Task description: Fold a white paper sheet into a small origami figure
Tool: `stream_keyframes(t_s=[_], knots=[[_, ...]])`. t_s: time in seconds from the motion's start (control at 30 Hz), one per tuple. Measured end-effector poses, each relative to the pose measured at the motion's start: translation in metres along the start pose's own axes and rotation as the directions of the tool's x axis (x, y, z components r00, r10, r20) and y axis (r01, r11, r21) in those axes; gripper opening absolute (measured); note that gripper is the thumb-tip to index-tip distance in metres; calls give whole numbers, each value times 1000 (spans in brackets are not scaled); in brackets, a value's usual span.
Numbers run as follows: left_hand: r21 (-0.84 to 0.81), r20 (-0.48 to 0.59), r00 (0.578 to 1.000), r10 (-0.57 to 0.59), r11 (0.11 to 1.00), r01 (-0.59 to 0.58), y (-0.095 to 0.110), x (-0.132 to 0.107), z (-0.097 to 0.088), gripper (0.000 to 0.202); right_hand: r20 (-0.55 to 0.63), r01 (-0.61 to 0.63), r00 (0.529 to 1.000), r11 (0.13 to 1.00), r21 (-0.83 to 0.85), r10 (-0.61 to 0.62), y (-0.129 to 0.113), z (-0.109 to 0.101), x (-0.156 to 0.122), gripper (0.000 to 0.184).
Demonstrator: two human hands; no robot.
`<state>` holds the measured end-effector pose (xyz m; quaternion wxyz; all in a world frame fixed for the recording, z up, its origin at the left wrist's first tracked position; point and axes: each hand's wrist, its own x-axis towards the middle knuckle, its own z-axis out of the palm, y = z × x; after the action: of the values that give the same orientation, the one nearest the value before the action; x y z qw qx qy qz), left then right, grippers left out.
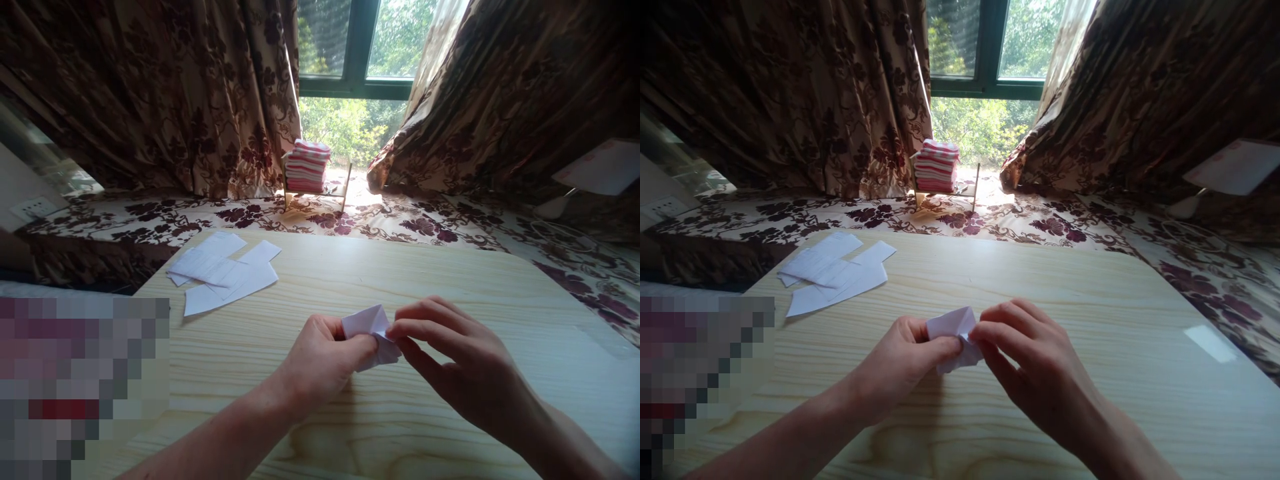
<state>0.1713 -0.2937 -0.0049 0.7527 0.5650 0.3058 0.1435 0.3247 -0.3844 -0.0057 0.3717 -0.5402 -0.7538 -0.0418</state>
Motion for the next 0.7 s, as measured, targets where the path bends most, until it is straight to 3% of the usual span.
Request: stream_keyframes(t_s=[0.37, 0.7], knots=[[51, 11, 1000, -4, 999, 3, 0, 1, -1, 16, 66, 23, 998, 999, -44, -20, 1, -1, -2, 17], [-86, 15, 999, -30, 996, 32, 6, -2, 2, 13, 111, 30, 993, 999, -10, -29, 2, -4, -1, 19]])
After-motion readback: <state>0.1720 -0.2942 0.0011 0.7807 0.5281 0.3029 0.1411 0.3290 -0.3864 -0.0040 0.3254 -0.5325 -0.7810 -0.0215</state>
